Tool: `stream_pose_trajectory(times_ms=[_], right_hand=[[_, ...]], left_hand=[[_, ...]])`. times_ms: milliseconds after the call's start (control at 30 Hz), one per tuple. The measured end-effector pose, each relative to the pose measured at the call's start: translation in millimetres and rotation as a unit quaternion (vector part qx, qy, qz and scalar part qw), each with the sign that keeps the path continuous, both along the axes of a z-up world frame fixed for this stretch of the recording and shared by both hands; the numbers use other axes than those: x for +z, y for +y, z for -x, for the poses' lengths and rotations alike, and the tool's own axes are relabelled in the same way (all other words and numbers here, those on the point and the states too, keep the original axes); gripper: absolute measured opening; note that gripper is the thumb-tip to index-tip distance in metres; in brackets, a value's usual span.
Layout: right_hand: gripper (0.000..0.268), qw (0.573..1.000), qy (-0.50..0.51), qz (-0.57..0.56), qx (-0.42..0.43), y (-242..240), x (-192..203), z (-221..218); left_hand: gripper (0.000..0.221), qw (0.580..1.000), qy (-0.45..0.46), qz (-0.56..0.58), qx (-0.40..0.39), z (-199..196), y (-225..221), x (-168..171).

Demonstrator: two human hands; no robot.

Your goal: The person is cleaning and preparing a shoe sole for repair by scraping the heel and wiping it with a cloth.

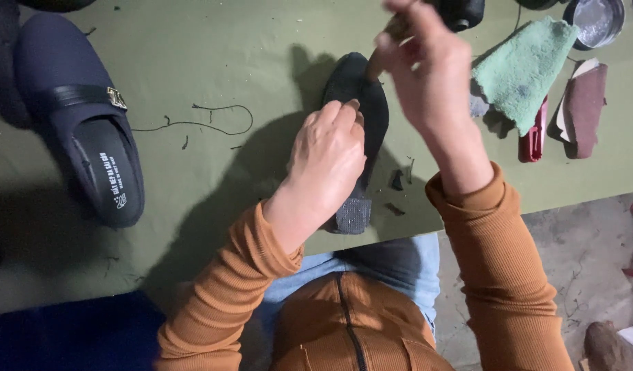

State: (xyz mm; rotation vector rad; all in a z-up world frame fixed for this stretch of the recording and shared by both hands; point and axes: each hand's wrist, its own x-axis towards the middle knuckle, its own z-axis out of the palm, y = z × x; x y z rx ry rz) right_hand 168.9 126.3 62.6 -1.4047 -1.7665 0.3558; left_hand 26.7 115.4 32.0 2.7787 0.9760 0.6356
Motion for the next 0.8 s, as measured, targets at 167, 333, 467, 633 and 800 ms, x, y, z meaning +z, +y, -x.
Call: stream_pose_trajectory(times_ms=[167,333,467,633,800], right_hand=[[0.013,0.999,-0.019,-0.024,-0.035,11,-14,-7],[0.012,0.999,-0.022,-0.015,-0.033,-3,13,-8],[0.018,0.997,-0.011,-0.043,-0.059,-27,14,-5],[0.018,0.996,-0.064,-0.012,-0.054,-37,-2,-2],[0.019,0.994,0.067,-0.043,-0.070,-48,25,7]], left_hand=[[0.007,0.997,0.006,-0.067,0.034,-4,-4,0],[0.016,0.995,0.017,-0.092,0.035,-2,-3,0],[0.026,0.998,0.034,-0.051,0.021,2,-5,-11],[0.026,1.000,-0.005,-0.010,0.010,0,-6,-15],[0.032,0.989,0.073,0.059,0.113,-7,-19,-18]])
